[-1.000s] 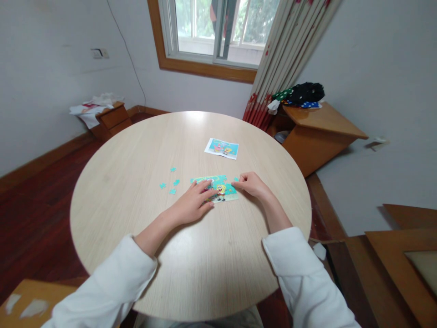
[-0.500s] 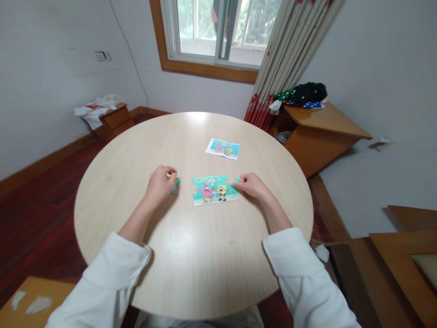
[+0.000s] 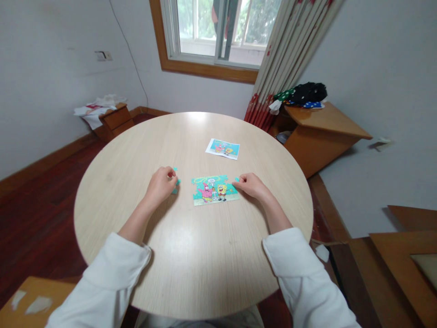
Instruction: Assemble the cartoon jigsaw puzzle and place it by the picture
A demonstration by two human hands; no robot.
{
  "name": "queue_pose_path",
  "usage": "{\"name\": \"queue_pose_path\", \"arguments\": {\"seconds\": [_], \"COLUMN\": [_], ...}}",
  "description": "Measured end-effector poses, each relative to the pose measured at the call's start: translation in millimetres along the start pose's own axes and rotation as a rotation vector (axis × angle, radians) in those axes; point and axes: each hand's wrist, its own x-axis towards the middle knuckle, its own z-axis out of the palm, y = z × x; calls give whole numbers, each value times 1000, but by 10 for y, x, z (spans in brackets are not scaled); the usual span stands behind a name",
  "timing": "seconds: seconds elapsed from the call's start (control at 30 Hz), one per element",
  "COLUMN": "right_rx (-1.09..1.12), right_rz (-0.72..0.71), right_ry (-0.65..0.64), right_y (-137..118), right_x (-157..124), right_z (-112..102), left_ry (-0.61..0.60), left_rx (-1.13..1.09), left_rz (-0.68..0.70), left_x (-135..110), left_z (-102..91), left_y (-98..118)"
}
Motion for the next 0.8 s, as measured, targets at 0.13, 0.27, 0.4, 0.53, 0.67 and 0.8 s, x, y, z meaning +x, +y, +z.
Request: {"name": "queue_pose_path", "arguments": {"seconds": [0.13, 0.27, 0.4, 0.53, 0.67, 0.8], "right_rx": [36, 53, 58, 66, 89, 110], "right_rz": [-20, -28, -30, -36, -43, -45], "right_ry": [11, 34, 36, 26, 28, 9], "right_y": [29, 33, 33, 60, 88, 92], "right_x": [10, 16, 25, 47, 67, 72], "right_z": [10, 17, 21, 32, 43, 41], "left_ry": [-11, -16, -40, -70, -73, -84], "left_rx": [7, 20, 44, 53, 44, 46], "left_rz": [-1, -1, -2, -12, -19, -21], "left_x": [-9, -8, 2, 14, 17, 11], "left_z": [-12, -17, -22, -24, -20, -27], "left_y": [18, 25, 18, -14, -50, -45]}}
